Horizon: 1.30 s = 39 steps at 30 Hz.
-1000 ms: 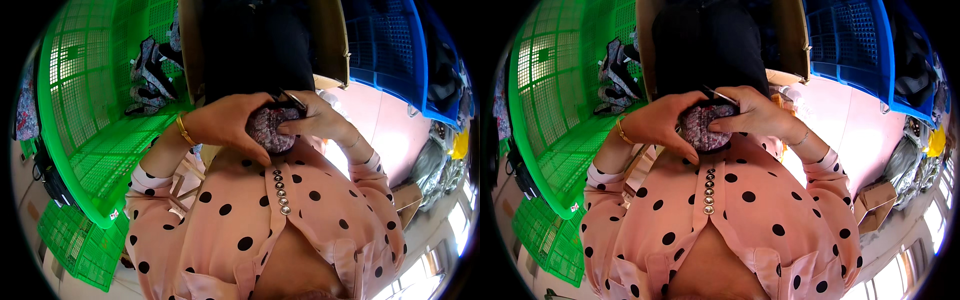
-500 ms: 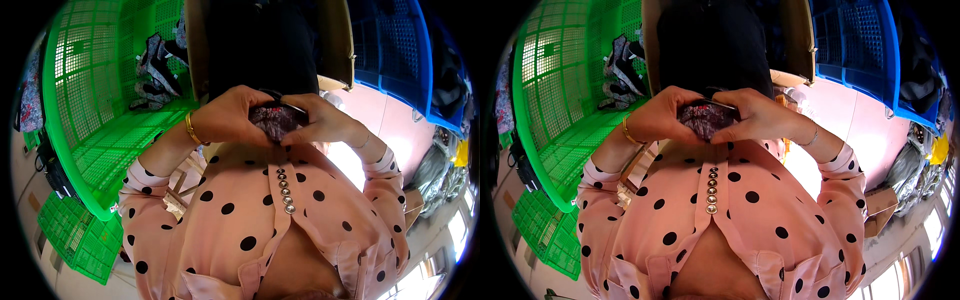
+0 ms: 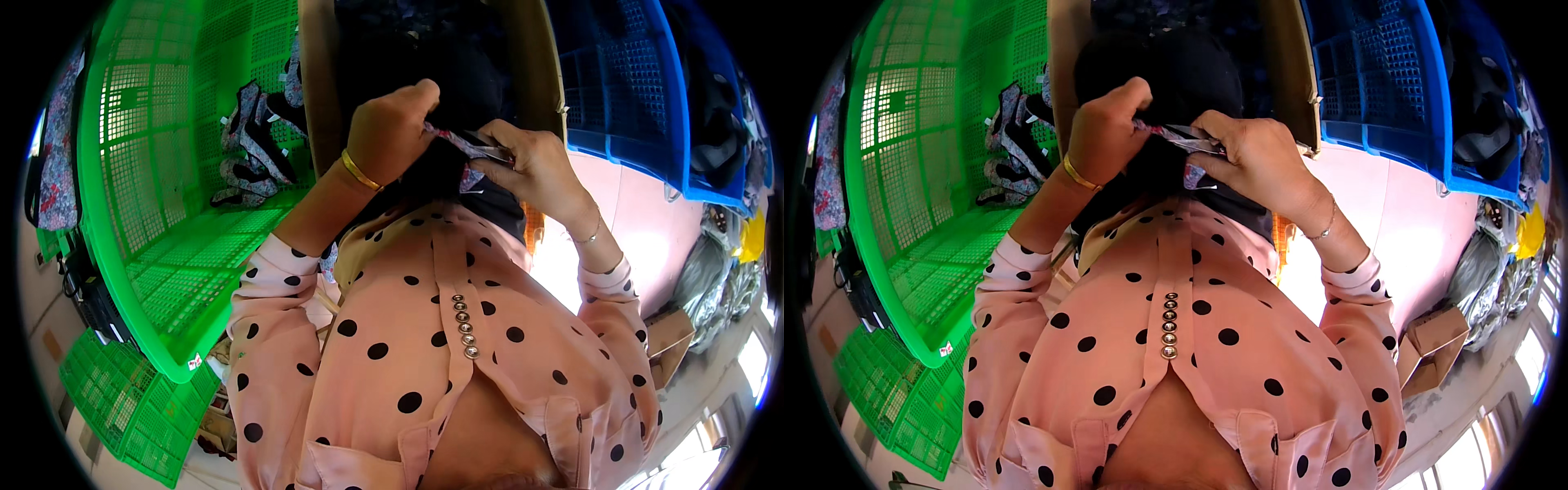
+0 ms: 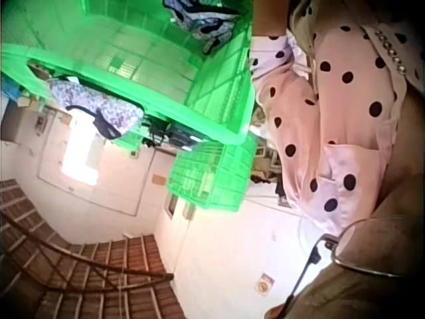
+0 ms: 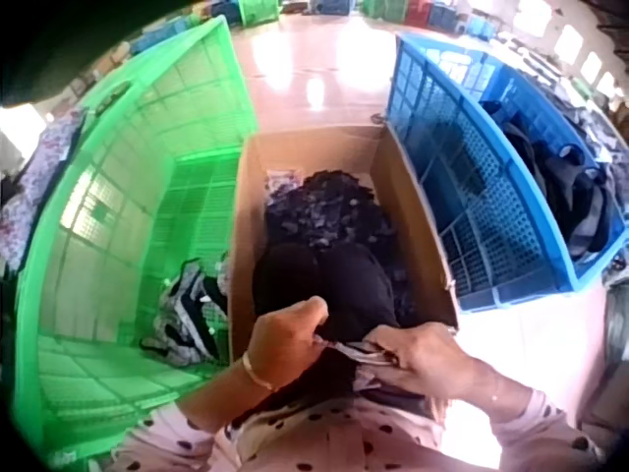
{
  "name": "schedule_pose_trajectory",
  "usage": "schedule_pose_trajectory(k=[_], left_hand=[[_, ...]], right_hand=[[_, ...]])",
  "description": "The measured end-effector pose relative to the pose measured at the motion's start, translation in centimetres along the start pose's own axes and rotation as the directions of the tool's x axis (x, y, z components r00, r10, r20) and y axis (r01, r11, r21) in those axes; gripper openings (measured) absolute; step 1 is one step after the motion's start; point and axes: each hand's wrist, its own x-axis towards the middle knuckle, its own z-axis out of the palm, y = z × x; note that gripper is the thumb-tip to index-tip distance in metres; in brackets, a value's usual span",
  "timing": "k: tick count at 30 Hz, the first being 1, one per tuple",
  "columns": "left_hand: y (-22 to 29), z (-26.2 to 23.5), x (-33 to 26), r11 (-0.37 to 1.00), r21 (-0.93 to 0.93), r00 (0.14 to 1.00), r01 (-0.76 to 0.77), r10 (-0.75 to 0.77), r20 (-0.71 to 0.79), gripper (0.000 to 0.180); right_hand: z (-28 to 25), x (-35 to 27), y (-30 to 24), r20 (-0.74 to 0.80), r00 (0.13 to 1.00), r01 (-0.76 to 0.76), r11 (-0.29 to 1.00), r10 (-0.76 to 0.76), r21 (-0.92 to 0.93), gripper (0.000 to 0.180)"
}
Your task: The person sits on the floor and uses scissors to cut tags and loose threads from the edges of black clothing items. They handle the garments one by one, trimming the fabric and then placing the finished items into a green plastic crate.
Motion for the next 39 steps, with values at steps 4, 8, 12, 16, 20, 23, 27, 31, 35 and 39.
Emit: schedule_pose_trajectory(k=[4, 8, 12, 16, 20, 23, 27, 31, 35, 39], left_hand=[[-0.9, -2.2, 0.4, 0.84, -0.509, 0.95, 0.186, -0.022, 0.311, 0.025], [-1.0, -2.6, 0.6, 0.972, -0.235, 0.991, -0.017, 0.047, 0.123, 0.026], [-1.2, -0.5, 0.1, 0.984, 0.17, 0.986, -0.055, 0.081, -0.146, 0.023], [-2.6, 2.3, -1.0, 0.974, 0.218, 0.984, -0.059, 0.093, -0.15, 0.028], [-2.6, 0.3, -0.5, 0.998, -0.031, 0.995, 0.057, -0.054, 0.078, 0.026], [-2.1, -1.0, -0.1, 0.99, -0.127, 0.997, 0.053, -0.046, 0.059, 0.025], [-1.4, -0.1, 0.7, 0.994, -0.063, 0.99, -0.094, 0.087, -0.107, 0.021], [-0.2, 0.9, 1.9, 0.981, -0.038, 0.978, -0.19, 0.186, -0.098, 0.019], [0.0, 2.1, 3.1, 0.968, 0.052, 0.967, -0.244, 0.247, -0.067, 0.018], [-0.6, 2.2, 3.8, 0.94, 0.118, 0.946, -0.322, 0.313, 0.086, 0.014]], right_hand=[[1.0, -0.3, 2.0, -0.188, 0.981, -0.012, 0.962, -0.041, -0.272, 0.029], [3.0, 0.1, 2.3, -0.351, 0.93, -0.027, 0.932, -0.109, -0.362, 0.037], [5.6, 0.7, 2.5, -0.518, 0.855, -0.087, 0.972, -0.041, -0.22, 0.048], [6.6, 0.1, 3.6, -0.276, 0.916, -0.24, 0.948, 0.292, 0.208, 0.035], [5.0, -2.6, 5.8, -0.207, 0.899, -0.209, 0.794, 0.385, 0.571, 0.038], [4.4, -3.8, 6.2, -0.165, 0.861, -0.35, 0.795, 0.482, 0.495, 0.039], [4.5, -4.2, 6.2, -0.203, 0.876, -0.369, 0.879, 0.438, 0.303, 0.036], [4.9, -3.9, 5.9, -0.255, 0.89, -0.345, 0.924, 0.378, 0.168, 0.034], [4.9, -3.6, 5.6, -0.275, 0.919, -0.286, 0.958, 0.283, 0.031, 0.036], [4.9, -3.2, 5.6, -0.307, 0.926, -0.231, 0.973, 0.219, -0.002, 0.038]])
